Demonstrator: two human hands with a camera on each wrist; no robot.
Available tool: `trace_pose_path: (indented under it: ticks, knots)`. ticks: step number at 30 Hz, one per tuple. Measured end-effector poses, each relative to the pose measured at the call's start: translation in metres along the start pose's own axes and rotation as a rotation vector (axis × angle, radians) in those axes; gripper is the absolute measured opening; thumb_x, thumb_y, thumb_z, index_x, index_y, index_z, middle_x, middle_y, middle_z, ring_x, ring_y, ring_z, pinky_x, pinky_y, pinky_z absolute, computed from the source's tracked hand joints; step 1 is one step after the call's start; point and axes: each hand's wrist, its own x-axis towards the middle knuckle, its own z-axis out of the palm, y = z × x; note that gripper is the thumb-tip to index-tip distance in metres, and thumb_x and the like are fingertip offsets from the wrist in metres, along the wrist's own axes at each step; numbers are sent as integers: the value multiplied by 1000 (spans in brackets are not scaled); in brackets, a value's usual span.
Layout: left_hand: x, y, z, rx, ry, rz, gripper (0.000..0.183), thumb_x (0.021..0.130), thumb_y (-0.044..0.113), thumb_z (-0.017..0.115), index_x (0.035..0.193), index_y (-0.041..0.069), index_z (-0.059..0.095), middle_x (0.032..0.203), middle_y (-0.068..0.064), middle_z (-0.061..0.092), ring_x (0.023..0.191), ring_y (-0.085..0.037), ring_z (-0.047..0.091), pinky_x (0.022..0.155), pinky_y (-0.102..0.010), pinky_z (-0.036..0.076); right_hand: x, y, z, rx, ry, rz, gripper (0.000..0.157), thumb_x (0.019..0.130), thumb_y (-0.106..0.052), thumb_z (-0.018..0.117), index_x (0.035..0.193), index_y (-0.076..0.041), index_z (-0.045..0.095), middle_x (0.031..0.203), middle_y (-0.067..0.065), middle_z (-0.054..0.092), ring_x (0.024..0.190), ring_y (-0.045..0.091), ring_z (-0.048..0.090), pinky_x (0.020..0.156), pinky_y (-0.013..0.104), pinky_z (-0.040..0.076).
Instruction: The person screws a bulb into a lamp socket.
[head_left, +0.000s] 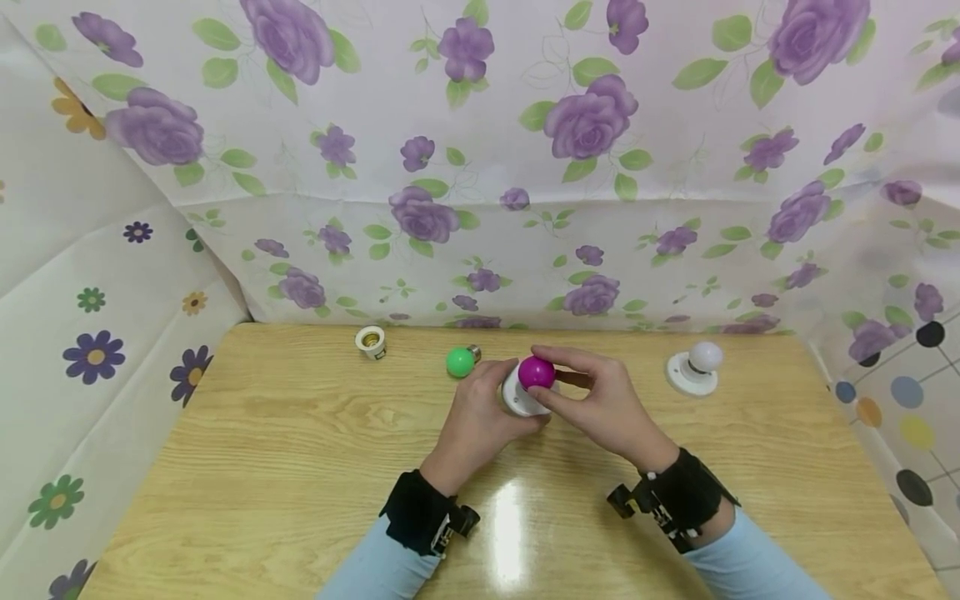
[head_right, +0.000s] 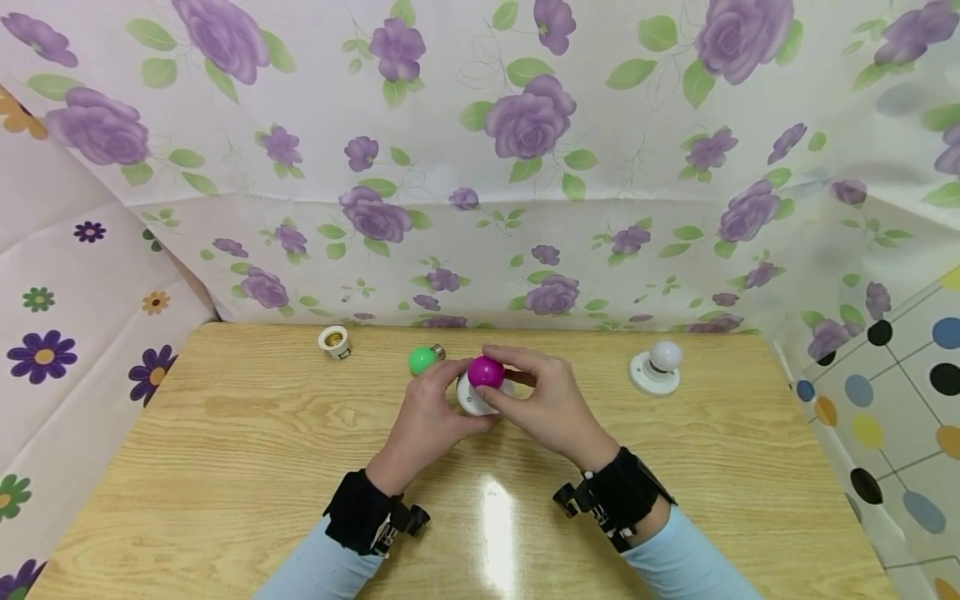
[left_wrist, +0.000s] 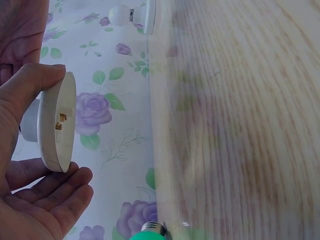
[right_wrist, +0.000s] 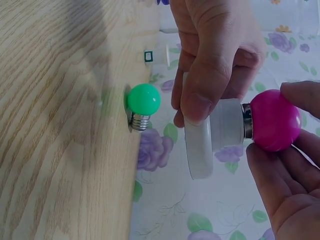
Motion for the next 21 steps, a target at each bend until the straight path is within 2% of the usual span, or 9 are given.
trace_pose_path:
  ticks: [4,10,21]
  knots:
    - [0,1,1,-6,3,2,67,65,45,80,121,17,57,112,5,54,103,-7,49,85,-26,43,-2,19,1,5,44,-6,42,79,-21,74,120,-19,62,118,-3,60,106,18,56,81,36,49]
    - [0,1,2,-11,17,22,66,65,45,80,121,18,57,112,6,54,103,-7,49,85,-26,43,-2,19,2,3,84,-18,42,76,-20,76,116,-19,64,115,-2,61,104,23,58,79,37,50]
    - [0,1,2,-10,17,20,64,66,45,80,120,18,58,111,7,55,103,-7,49,86,-27,43,-3,15,-2,-29,11,-24,49,81,-23,72,127,-17,56,126,-5,55,111,15,53,85,34,46]
